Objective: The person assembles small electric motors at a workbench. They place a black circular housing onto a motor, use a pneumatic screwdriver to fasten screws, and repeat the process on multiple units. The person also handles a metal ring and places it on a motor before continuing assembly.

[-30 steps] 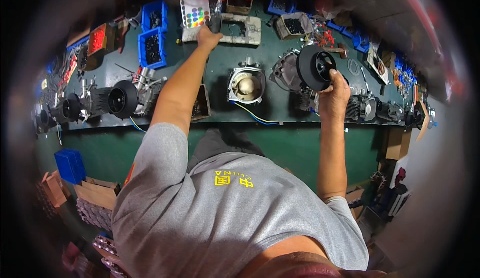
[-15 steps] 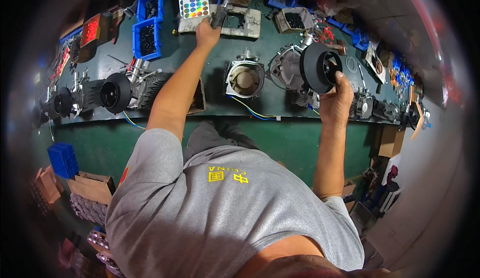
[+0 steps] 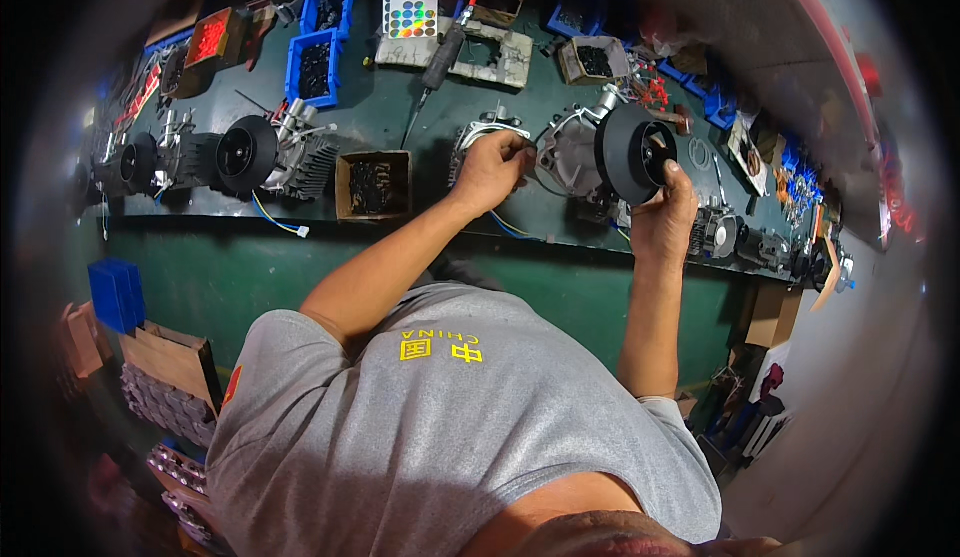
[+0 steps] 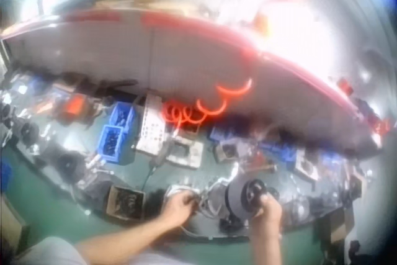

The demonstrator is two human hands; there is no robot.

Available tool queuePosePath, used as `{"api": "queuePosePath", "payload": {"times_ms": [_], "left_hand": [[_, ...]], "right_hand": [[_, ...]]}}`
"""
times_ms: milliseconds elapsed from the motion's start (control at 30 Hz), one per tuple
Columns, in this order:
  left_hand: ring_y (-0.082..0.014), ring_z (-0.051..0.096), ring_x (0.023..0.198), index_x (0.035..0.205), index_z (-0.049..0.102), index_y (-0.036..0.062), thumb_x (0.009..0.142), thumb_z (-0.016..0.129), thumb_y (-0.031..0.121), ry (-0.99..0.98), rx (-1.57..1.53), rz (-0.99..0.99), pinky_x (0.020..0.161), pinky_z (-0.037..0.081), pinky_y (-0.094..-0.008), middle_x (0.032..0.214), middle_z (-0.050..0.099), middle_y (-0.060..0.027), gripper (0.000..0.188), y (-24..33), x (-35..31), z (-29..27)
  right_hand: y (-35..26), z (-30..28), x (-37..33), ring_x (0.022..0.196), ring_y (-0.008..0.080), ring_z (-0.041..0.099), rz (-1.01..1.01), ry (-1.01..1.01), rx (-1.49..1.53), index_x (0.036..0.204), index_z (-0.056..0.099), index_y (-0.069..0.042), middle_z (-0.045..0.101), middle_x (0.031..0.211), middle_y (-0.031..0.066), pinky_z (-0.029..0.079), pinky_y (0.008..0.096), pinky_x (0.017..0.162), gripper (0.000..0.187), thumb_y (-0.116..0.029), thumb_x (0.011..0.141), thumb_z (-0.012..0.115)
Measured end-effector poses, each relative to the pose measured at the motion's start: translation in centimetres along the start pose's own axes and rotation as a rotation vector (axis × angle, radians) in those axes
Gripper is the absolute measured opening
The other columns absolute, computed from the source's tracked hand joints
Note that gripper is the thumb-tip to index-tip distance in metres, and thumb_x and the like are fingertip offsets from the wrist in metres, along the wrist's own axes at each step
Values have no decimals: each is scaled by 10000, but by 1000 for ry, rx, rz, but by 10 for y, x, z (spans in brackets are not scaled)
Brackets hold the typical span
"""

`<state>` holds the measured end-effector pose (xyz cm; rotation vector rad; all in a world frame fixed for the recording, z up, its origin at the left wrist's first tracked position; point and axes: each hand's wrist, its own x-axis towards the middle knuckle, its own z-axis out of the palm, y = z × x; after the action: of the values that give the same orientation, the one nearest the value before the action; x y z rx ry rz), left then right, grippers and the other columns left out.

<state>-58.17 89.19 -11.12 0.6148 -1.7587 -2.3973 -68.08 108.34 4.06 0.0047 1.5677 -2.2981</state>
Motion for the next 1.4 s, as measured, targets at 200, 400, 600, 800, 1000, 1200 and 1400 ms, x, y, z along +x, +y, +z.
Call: {"api": "queuePosePath", "payload": {"times_ms": [200,400,600,800,1000,1200,1400], "left_hand": [[-114,594,576,906,657,-34,981,653,68,54,99,41,521,471,-305,697,652,-55,127,6,-2,-6],[-115,588,571,847,639,0,981,653,128,16,-52,-132,492,456,-300,669,608,-27,185,16,-3,-6],[-102,585,605,870,614,67,1017,631,181,7,-50,-71,540,517,-275,761,603,-3,187,-2,-11,-6],[-74,525,629,845,603,57,1061,605,214,-64,-62,-54,548,463,-270,732,558,18,266,19,-21,3],[-30,459,687,951,651,77,1111,536,249,-65,-11,31,573,390,-235,812,565,71,260,-18,-13,-17],[-132,665,836,1186,675,43,1092,479,232,-32,-206,-310,770,618,-351,1010,655,-20,288,11,-60,-26],[-111,657,911,1202,685,43,1097,504,291,-64,-279,-332,761,569,-307,1061,715,-23,325,13,-59,-48]], "right_hand": [[-8,-2,-9,611,102,666,100,12,2,1152,637,29,746,911,34,441,236,462,333,-214,940,723],[-9,5,-9,716,128,712,33,-8,-32,1154,644,39,745,961,59,551,248,584,332,-218,951,697],[-13,9,-17,952,180,744,54,-142,9,1213,634,69,734,1132,120,621,309,859,340,-179,981,639],[-7,-15,-13,969,183,740,79,-173,-64,1281,613,99,728,1136,136,619,297,843,437,-185,953,664],[0,0,-22,882,123,733,107,-205,-162,1329,606,114,735,1113,118,585,206,689,523,-198,919,693],[29,-8,-21,945,147,706,143,-197,-227,1338,603,106,732,1129,119,562,253,799,498,-166,925,665],[41,3,-27,1033,174,711,171,-298,-142,1357,585,127,728,1187,151,556,285,940,535,-148,905,660]]}}
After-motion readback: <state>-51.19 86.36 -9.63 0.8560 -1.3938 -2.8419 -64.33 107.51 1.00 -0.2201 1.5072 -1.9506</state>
